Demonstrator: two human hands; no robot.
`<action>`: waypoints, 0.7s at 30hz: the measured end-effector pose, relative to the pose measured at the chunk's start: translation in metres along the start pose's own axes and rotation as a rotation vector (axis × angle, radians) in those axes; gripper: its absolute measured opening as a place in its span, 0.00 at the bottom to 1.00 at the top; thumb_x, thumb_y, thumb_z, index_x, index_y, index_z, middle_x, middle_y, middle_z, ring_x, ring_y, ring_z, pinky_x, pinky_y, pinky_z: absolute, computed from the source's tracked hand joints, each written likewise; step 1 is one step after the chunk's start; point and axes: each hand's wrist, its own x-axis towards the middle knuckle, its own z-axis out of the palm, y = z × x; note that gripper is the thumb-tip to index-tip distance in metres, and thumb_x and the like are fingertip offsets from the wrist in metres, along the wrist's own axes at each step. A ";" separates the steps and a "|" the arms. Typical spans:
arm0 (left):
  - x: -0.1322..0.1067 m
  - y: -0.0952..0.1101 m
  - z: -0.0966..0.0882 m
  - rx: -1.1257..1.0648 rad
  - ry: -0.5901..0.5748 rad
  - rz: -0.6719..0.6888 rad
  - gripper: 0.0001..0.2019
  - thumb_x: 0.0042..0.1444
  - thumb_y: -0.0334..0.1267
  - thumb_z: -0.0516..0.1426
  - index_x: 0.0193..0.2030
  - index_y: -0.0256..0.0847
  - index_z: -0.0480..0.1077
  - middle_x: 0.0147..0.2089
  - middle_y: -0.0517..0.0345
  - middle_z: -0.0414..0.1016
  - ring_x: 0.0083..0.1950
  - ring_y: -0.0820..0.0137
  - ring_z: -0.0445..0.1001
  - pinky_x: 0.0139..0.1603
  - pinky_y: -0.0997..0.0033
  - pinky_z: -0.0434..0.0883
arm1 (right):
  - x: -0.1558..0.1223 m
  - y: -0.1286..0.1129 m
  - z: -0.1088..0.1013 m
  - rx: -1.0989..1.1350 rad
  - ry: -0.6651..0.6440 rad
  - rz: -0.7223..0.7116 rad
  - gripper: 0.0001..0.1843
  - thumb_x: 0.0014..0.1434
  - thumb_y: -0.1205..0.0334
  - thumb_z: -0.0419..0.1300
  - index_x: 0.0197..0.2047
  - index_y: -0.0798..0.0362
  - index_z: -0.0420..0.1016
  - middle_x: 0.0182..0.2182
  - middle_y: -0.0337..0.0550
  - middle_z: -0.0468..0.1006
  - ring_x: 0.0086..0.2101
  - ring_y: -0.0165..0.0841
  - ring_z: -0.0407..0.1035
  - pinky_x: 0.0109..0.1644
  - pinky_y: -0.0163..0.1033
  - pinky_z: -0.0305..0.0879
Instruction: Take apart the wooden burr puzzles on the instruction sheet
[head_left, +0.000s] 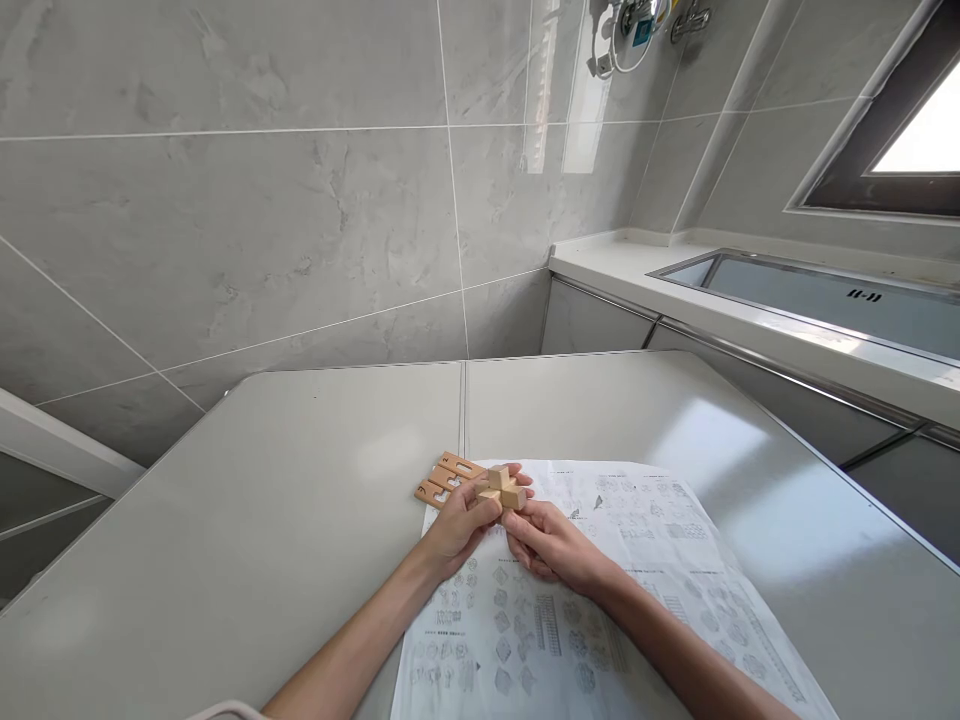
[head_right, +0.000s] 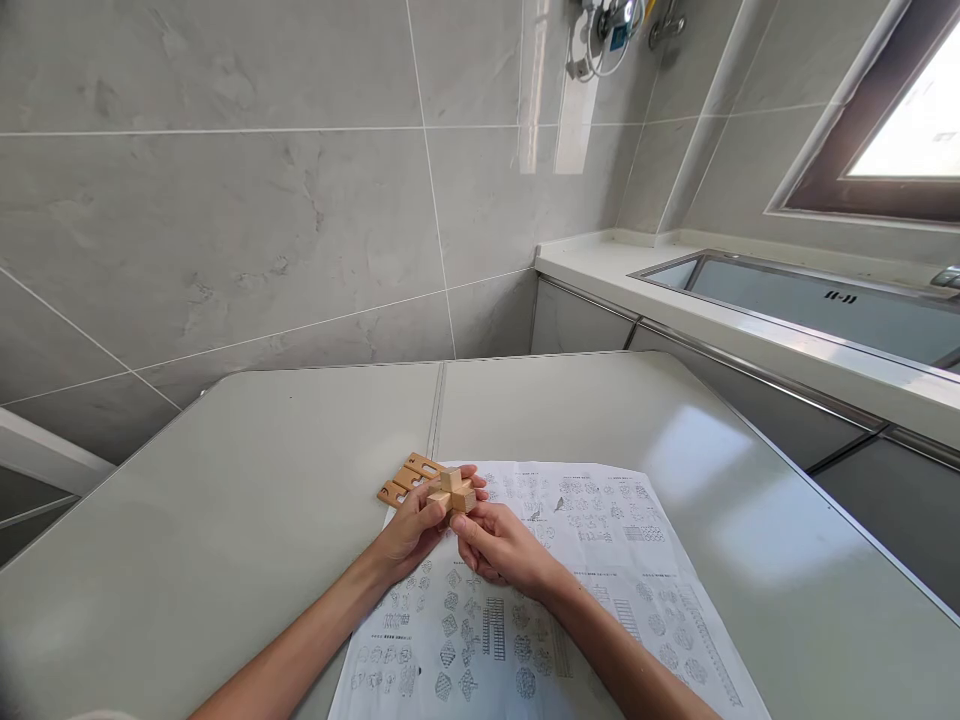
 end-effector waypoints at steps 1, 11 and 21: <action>0.000 -0.001 0.000 0.019 0.000 0.004 0.37 0.50 0.51 0.76 0.64 0.41 0.77 0.66 0.39 0.77 0.67 0.47 0.75 0.71 0.49 0.67 | 0.000 -0.002 0.000 -0.048 0.013 -0.012 0.33 0.67 0.29 0.59 0.27 0.50 0.63 0.16 0.30 0.62 0.15 0.22 0.51 0.18 0.33 0.46; 0.001 -0.001 0.006 0.208 0.094 0.098 0.34 0.48 0.41 0.76 0.64 0.44 0.77 0.66 0.45 0.76 0.64 0.51 0.76 0.66 0.53 0.72 | 0.000 0.011 0.000 -0.309 0.226 -0.162 0.22 0.71 0.45 0.59 0.29 0.48 0.64 0.20 0.33 0.63 0.22 0.29 0.54 0.27 0.37 0.51; -0.003 0.003 0.016 0.410 0.153 0.206 0.30 0.58 0.42 0.72 0.66 0.47 0.75 0.70 0.47 0.73 0.71 0.52 0.70 0.72 0.55 0.66 | 0.003 0.019 0.002 -0.410 0.433 -0.189 0.07 0.64 0.61 0.61 0.33 0.48 0.68 0.22 0.33 0.66 0.23 0.30 0.56 0.28 0.36 0.50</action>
